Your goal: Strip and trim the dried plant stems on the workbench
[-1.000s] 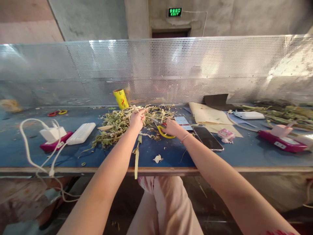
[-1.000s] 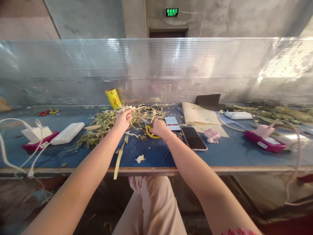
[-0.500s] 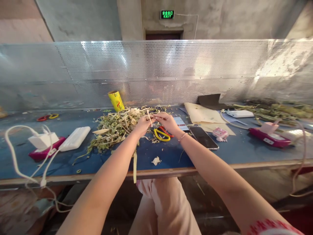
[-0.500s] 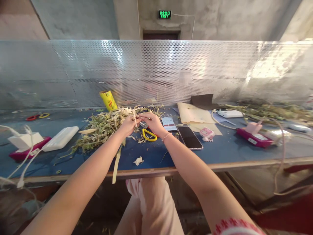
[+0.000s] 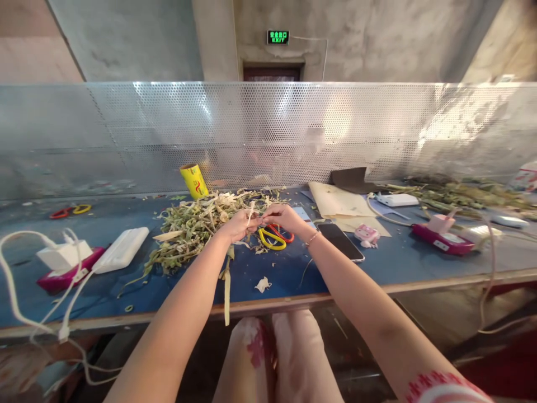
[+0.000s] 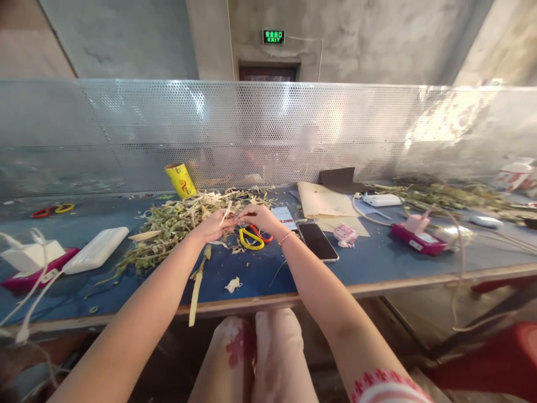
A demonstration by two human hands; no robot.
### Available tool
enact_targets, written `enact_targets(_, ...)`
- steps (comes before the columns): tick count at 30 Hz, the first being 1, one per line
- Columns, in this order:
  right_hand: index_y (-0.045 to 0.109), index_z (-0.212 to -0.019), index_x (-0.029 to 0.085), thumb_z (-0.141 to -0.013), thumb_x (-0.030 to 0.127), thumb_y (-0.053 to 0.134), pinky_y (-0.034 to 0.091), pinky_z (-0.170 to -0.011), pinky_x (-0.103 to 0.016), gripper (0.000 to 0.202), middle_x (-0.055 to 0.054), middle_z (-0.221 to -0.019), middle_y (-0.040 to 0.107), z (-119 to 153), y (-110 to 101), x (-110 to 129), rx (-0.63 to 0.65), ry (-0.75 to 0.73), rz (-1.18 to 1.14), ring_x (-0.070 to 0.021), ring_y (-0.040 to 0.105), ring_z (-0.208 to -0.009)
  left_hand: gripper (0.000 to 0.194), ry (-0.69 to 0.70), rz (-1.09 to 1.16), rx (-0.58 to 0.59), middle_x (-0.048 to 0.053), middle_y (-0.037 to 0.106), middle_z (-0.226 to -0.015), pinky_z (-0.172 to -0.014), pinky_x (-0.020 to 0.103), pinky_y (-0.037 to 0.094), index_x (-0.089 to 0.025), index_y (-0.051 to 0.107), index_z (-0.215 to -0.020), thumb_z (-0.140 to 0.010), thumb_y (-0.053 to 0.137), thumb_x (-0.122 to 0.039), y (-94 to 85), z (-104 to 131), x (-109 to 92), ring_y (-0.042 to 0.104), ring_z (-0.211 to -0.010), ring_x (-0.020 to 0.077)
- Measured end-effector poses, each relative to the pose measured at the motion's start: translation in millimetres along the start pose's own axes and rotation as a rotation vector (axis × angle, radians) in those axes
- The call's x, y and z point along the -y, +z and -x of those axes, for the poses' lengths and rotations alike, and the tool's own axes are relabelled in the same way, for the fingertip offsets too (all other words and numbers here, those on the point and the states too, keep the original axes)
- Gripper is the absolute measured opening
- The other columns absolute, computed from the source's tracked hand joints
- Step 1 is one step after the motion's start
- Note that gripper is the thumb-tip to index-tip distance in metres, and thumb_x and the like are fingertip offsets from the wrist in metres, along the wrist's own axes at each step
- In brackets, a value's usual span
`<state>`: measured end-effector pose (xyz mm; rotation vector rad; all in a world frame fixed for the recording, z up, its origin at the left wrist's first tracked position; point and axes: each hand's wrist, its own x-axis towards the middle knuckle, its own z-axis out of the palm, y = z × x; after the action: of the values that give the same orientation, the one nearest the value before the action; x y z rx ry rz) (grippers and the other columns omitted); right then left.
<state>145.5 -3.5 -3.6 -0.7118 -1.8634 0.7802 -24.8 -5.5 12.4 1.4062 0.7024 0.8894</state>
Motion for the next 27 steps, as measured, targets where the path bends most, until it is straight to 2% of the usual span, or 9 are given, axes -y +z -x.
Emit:
enact_targets(5,0.067,-0.069,0.017,-0.066,0.028,0.063,0.049,-0.062,-0.026,0.013,0.000,-0.063,0.062,-1.7,8.5,1.6,-0.030,0.143,-0.102,-0.0099,0.056,-0.059,0.039,-0.032,0.010,-0.106,-0.006,0.044,-0.047,-0.042,0.017,0.022,-0.012,0.051,-0.063,-0.044,0.080,-0.028,-6.5,-4.0,4.0,0.035,-0.041,0.0010)
enact_targets(8,0.066,-0.069,0.017,-0.068,0.024,0.060,0.047,-0.060,-0.024,0.009,0.001,-0.061,0.062,-2.6,12.2,3.7,-0.079,0.134,-0.029,-0.0091,0.055,-0.057,0.038,-0.015,-0.005,-0.146,-0.004,0.047,-0.049,-0.042,0.017,0.024,-0.012,0.053,-0.064,-0.043,0.081,-0.026,-10.0,-5.1,4.7,0.038,-0.042,0.0024)
enact_targets(12,0.066,-0.076,0.017,-0.070,0.020,0.058,0.045,-0.065,-0.023,0.010,0.000,-0.069,0.064,-5.0,14.6,6.8,-0.058,0.039,0.119,-0.0095,0.056,-0.065,0.033,0.027,-0.032,-0.166,-0.004,0.047,-0.049,-0.041,0.017,0.024,-0.012,0.054,-0.061,-0.043,0.080,-0.023,-10.0,-3.2,-0.1,0.037,-0.042,0.0021)
enact_targets(15,0.065,-0.079,0.017,-0.068,0.016,0.060,0.045,-0.069,-0.023,0.012,-0.001,-0.075,0.062,-7.4,14.7,8.4,-0.034,-0.021,0.160,-0.0098,0.056,-0.071,0.028,0.031,-0.031,-0.148,-0.003,0.047,-0.050,-0.042,0.017,0.026,-0.012,0.056,-0.060,-0.047,0.078,-0.022,-11.2,-2.2,-3.8,0.039,-0.044,0.0028)
enact_targets(18,0.064,-0.072,0.015,-0.066,0.015,0.062,0.044,-0.070,-0.024,0.006,-0.001,-0.073,0.060,-7.5,13.9,10.0,-0.054,-0.046,0.178,-0.0095,0.055,-0.069,0.025,-0.004,-0.046,-0.085,0.001,0.054,-0.059,-0.042,0.017,0.026,-0.011,0.059,-0.064,-0.050,0.077,-0.022,-13.8,-2.3,-4.5,0.041,-0.047,0.0029)
enact_targets(21,0.065,-0.070,0.016,-0.067,0.020,0.063,0.044,-0.067,-0.024,0.006,0.000,-0.071,0.059,-4.9,12.1,9.9,-0.072,-0.040,0.119,-0.0092,0.054,-0.066,0.027,-0.015,-0.027,-0.054,0.000,0.052,-0.055,-0.041,0.016,0.025,-0.010,0.058,-0.065,-0.050,0.077,-0.022,-14.3,-2.4,-3.1,0.040,-0.046,0.0025)
enact_targets(24,0.064,-0.067,0.016,-0.069,0.025,0.060,0.045,-0.062,-0.023,0.009,0.000,-0.069,0.060,-2.6,9.6,5.7,-0.025,0.001,0.006,-0.0086,0.053,-0.060,0.033,-0.025,0.010,-0.056,-0.001,0.051,-0.053,-0.042,0.016,0.026,-0.010,0.056,-0.065,-0.046,0.079,-0.022,-11.1,-2.5,-1.2,0.040,-0.045,0.0026)
enact_targets(27,0.064,-0.069,0.017,-0.071,0.027,0.058,0.045,-0.061,-0.024,0.013,0.000,-0.067,0.060,-2.7,8.3,-1.6,-0.037,0.015,0.014,-0.0087,0.053,-0.058,0.033,-0.018,0.012,-0.062,-0.001,0.052,-0.054,-0.042,0.017,0.026,-0.010,0.054,-0.066,-0.047,0.079,-0.021,-6.6,-3.6,0.5,0.041,-0.045,0.0024)
